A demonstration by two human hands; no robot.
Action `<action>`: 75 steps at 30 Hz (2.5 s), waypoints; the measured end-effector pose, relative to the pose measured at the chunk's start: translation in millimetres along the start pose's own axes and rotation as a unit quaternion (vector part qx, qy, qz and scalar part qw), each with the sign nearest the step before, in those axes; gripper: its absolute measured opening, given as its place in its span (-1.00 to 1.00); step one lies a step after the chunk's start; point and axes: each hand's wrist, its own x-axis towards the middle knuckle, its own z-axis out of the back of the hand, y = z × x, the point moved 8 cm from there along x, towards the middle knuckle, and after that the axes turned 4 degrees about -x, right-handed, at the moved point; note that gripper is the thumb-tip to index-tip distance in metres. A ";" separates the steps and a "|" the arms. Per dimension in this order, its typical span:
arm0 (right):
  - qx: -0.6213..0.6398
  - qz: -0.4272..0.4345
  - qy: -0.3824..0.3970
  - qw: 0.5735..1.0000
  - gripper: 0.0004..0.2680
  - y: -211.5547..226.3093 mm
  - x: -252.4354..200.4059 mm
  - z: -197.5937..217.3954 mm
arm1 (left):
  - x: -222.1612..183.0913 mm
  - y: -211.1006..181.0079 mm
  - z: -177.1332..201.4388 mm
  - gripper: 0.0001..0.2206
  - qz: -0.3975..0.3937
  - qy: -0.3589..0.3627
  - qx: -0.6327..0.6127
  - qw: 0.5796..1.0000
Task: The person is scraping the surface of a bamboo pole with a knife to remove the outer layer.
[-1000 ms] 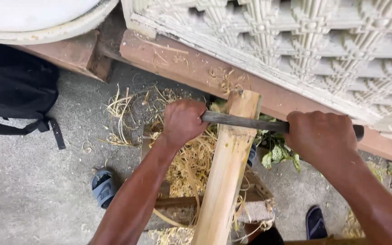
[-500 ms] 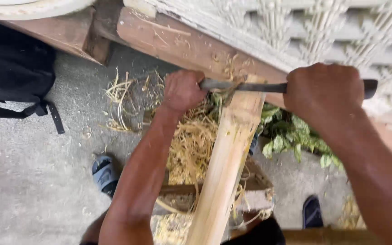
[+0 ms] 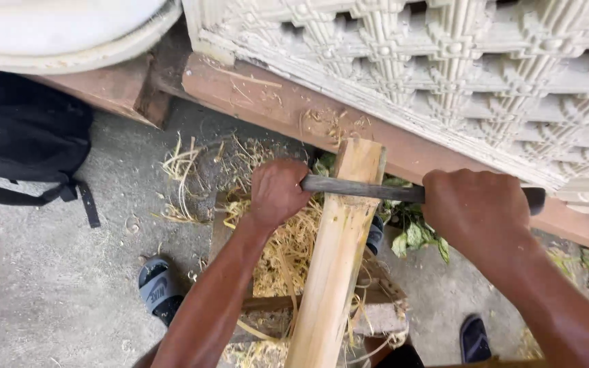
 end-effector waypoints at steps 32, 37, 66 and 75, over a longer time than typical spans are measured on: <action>0.062 -0.011 -0.049 0.997 -0.83 0.0 -13.4 -23.2 | -6.7 -30.6 47.7 -0.86 -0.037 -0.042 0.081 0.995; 0.076 0.005 0.015 0.997 -0.83 9.1 -26.9 -24.8 | -29.9 -35.6 41.5 -0.87 -0.064 -0.080 -0.013 0.995; 0.068 0.009 0.044 0.997 -0.87 0.2 12.6 -25.6 | 17.0 -7.7 25.3 -0.97 -0.022 -0.009 0.034 0.999; 0.121 0.030 -0.053 0.991 -0.65 -26.9 46.3 -7.7 | 52.2 -7.4 44.1 -0.80 -0.058 -0.009 0.017 0.998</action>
